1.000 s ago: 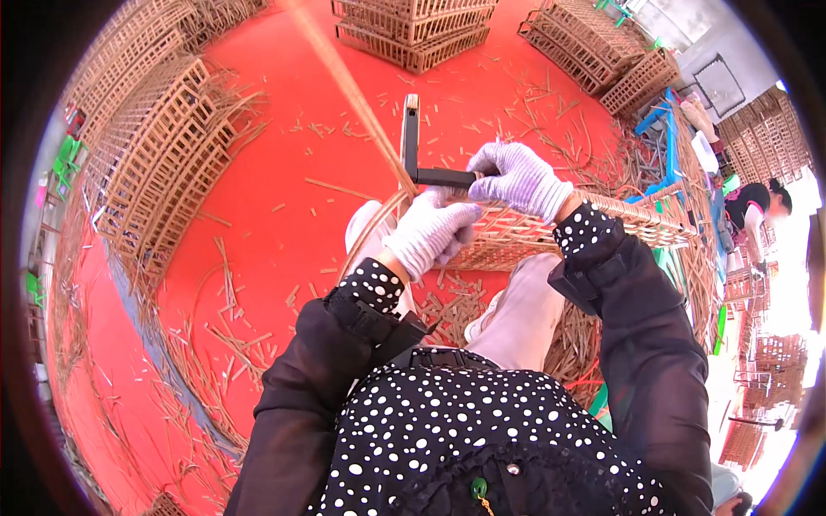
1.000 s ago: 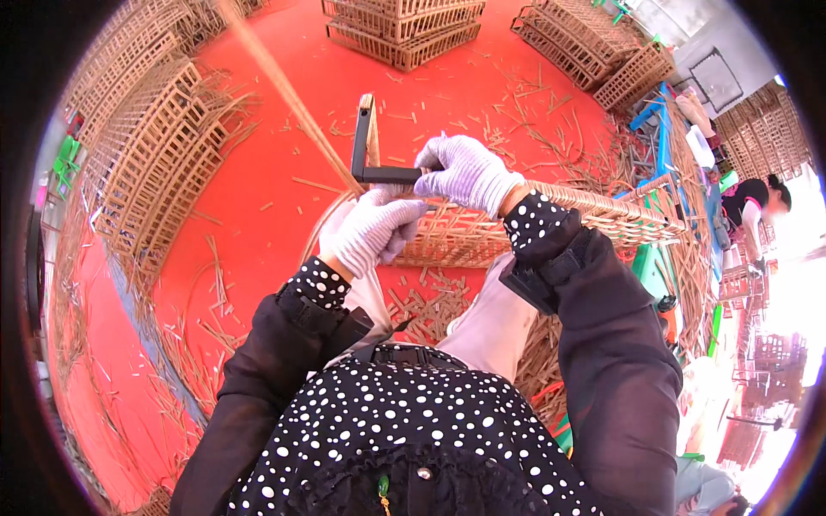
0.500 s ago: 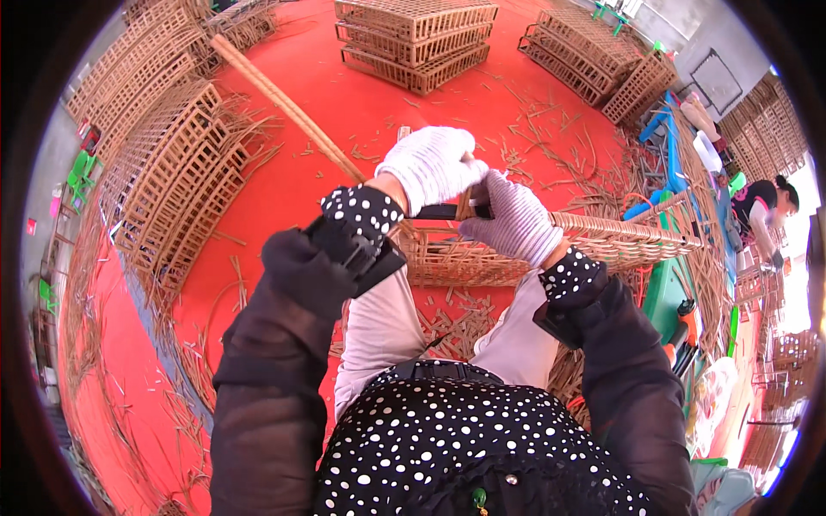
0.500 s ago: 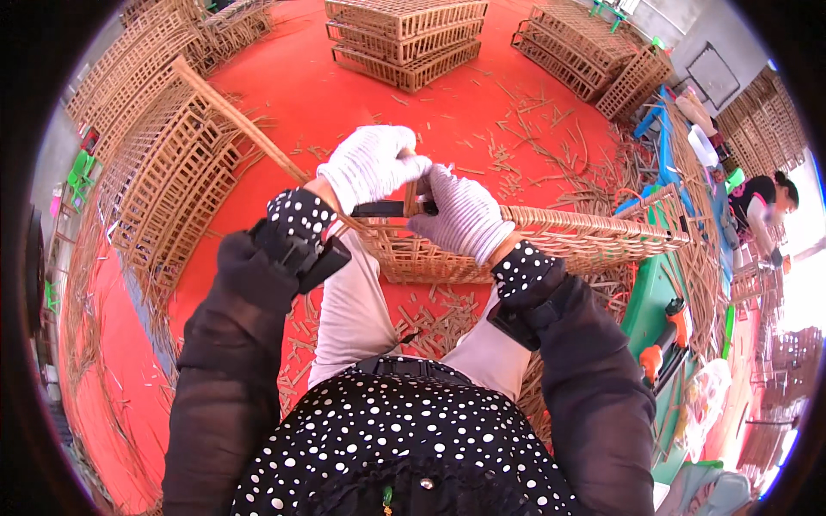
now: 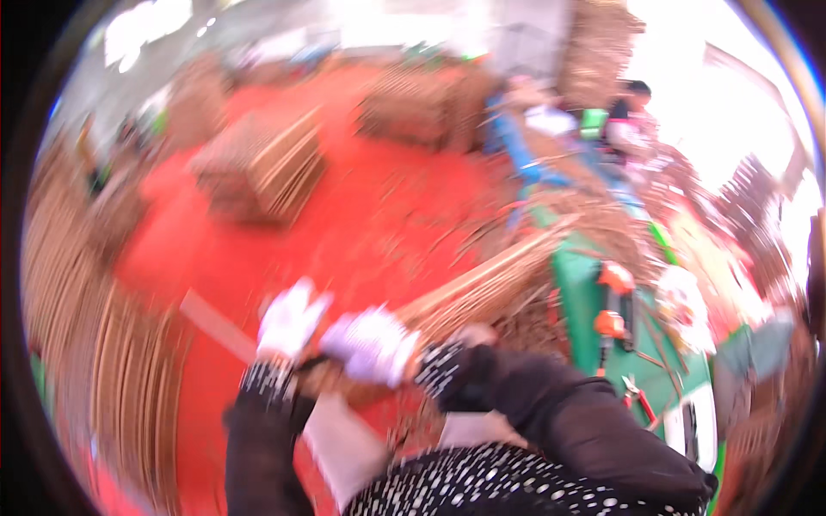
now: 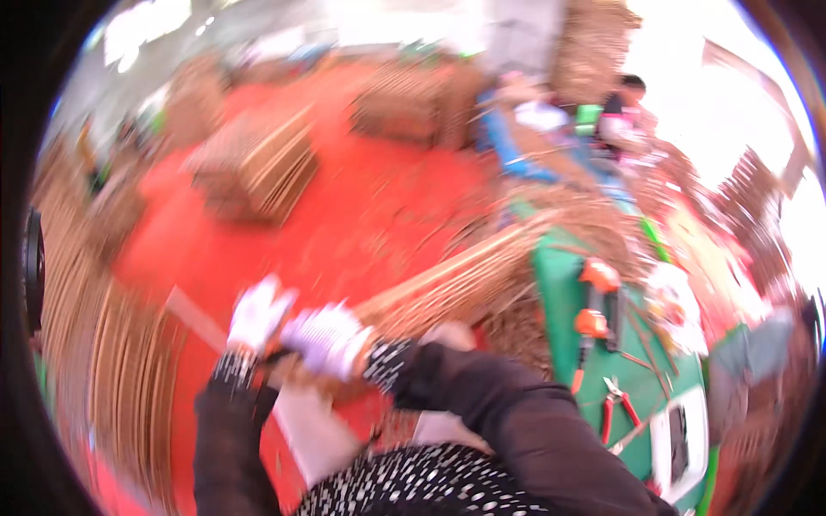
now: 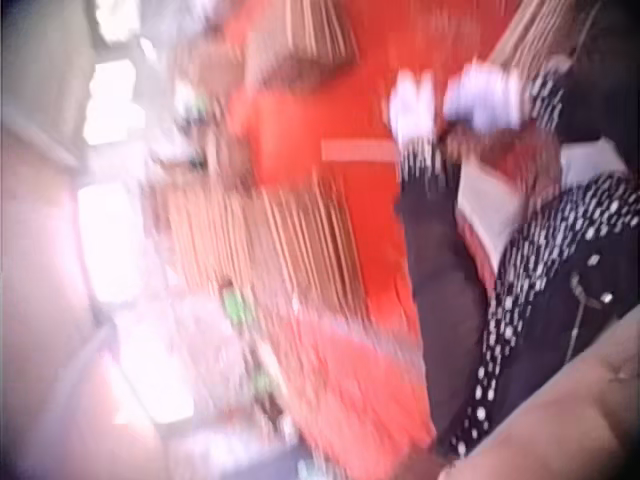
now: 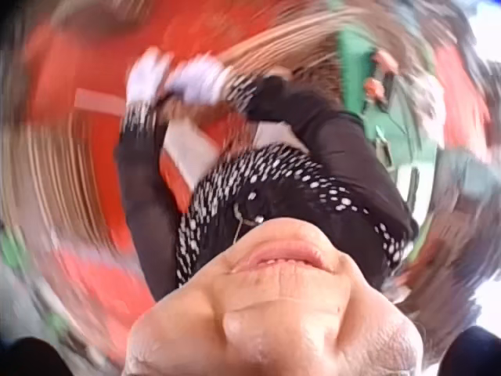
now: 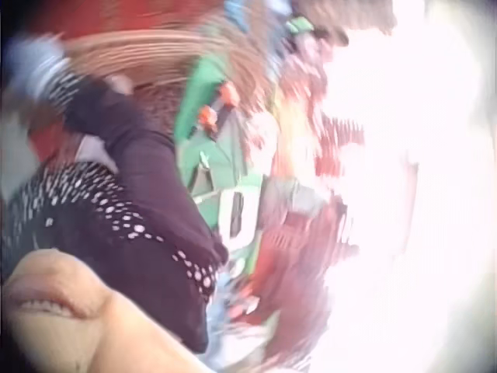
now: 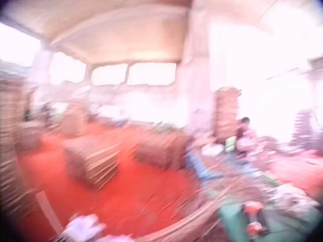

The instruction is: The person is assembling and weaving a bamboo or wood furniture structure using a nail gun and hand tools.

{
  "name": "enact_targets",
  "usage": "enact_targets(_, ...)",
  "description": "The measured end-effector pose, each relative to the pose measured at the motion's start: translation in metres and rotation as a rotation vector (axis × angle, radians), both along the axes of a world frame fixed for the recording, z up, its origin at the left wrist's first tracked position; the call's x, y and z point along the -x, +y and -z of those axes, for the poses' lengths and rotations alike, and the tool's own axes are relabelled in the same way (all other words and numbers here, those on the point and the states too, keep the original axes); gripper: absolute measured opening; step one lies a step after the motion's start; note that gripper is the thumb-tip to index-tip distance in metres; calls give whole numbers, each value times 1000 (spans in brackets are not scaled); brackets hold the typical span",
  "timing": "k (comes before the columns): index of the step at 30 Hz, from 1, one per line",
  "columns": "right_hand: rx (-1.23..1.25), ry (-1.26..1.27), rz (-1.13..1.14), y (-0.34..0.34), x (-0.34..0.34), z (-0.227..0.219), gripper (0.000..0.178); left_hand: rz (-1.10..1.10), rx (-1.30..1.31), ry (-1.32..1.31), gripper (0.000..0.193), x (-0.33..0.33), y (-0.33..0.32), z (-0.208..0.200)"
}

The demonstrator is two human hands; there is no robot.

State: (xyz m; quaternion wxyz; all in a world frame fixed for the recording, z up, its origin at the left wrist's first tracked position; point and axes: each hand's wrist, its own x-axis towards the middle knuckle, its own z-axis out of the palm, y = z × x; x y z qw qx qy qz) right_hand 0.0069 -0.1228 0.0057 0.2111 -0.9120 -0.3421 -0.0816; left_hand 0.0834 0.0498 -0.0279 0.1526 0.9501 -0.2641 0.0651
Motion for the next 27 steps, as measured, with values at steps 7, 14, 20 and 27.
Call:
enact_targets(7,132,116,63,14,-10,18,24,-282,-260,280,39,-6,-29,-26)
enact_targets(14,7,69,84,25,-22,12,22,-197,464,80,40,1,4,-39)
enact_targets(20,122,206,109,12,-34,6,28,50,600,-161,21,105,-1,-8)
enact_targets(27,42,239,66,21,-47,19,30,-160,993,361,42,136,-14,16)
